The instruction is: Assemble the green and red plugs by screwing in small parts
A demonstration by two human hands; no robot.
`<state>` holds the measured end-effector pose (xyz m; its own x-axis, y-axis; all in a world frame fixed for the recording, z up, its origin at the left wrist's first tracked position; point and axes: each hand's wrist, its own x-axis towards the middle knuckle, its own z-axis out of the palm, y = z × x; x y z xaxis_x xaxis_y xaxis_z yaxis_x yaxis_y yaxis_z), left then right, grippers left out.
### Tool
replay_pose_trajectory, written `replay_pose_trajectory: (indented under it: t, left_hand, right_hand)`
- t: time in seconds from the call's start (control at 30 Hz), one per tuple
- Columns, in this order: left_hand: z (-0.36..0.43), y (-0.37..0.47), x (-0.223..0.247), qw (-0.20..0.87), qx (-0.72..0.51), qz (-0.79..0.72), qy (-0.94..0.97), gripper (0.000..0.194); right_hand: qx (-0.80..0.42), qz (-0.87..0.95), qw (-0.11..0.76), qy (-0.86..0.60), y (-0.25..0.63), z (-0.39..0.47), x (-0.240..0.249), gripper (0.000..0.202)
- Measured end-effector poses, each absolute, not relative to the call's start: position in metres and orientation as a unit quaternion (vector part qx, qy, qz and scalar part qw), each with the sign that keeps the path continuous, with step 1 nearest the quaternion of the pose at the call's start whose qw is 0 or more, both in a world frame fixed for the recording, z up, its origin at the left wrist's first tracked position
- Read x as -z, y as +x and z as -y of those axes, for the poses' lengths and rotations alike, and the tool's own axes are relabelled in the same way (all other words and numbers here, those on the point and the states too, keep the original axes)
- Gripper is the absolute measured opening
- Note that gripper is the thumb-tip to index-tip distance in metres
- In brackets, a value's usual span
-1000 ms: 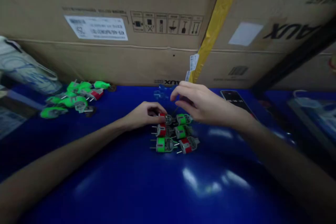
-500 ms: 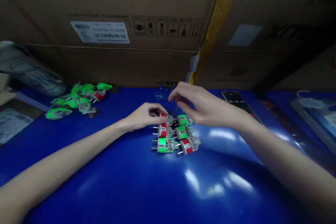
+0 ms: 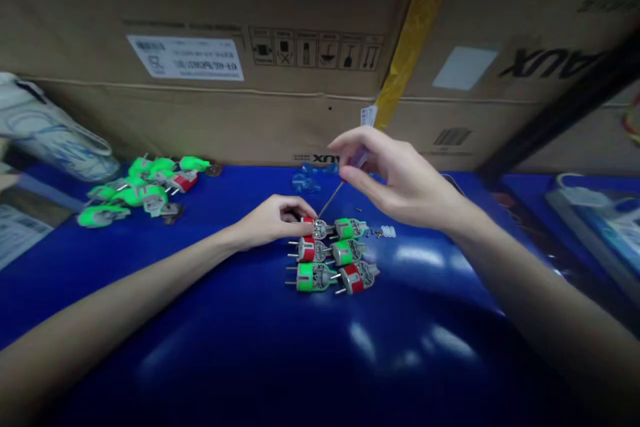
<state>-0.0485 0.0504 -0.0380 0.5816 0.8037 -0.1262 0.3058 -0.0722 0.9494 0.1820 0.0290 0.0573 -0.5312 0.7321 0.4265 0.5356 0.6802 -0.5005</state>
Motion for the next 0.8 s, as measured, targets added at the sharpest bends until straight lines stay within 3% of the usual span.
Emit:
replay_pose_trajectory:
  t: [0.13,0.33,0.43,0.8]
  left_hand:
    - [-0.049,-0.047,0.037,0.556,-0.230,-0.402,0.690,0.036]
    - [-0.049,-0.046,0.037,0.571,-0.248,-0.402,0.672,0.032]
    - [-0.049,-0.047,0.038,0.585,-0.248,-0.396,0.663,0.032]
    - [-0.050,-0.048,0.038,0.563,-0.246,-0.400,0.681,0.033]
  right_hand:
    - [-0.185,0.843,0.316,-0.393,0.181,-0.036,-0.050,0.028]
    - [-0.116,0.903,0.072,-0.407,0.167,-0.040,-0.026,0.016]
    - [-0.108,0.905,0.018,-0.411,0.162,-0.040,-0.020,0.018]
    - [-0.075,0.900,-0.034,-0.427,0.152,-0.030,-0.016,0.024]
